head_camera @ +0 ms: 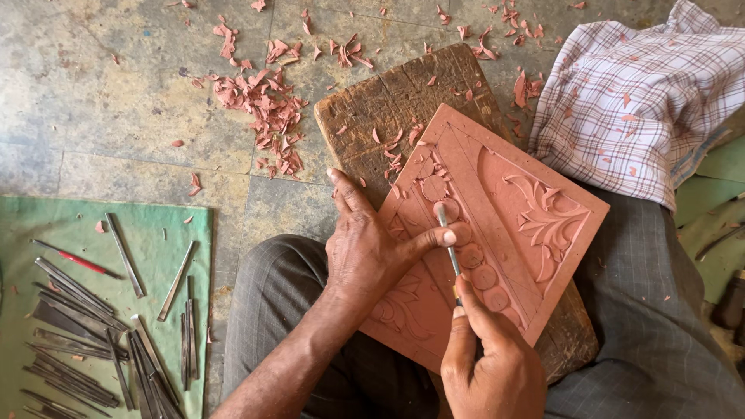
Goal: The person uses various chisels to carve intricate patterns into a piece of wood. They hold the tools with both hands, shaving off wood to create decorative circular and floral elements.
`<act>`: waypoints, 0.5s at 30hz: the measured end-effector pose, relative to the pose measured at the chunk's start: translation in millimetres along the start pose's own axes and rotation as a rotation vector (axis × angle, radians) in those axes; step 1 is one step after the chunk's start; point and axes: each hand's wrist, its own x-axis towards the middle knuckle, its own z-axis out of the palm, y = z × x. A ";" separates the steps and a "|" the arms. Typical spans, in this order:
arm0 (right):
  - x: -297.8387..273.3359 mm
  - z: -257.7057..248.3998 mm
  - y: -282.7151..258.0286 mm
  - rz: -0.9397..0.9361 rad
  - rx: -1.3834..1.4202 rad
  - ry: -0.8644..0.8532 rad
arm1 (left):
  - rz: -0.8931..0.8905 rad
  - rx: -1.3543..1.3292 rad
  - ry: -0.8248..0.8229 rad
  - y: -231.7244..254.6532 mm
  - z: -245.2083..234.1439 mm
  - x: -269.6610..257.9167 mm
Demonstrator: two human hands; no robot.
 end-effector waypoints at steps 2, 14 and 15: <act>0.9 0.5 -0.7 -0.019 -0.013 0.012 | 0.021 -0.003 0.046 -0.5 2.8 -0.7; -5.7 2.0 28.9 -0.140 0.085 0.044 | 0.063 0.004 0.037 -7.0 2.0 -0.2; -5.7 6.5 28.9 -0.117 0.060 0.045 | 0.041 0.001 0.021 -6.7 1.9 0.0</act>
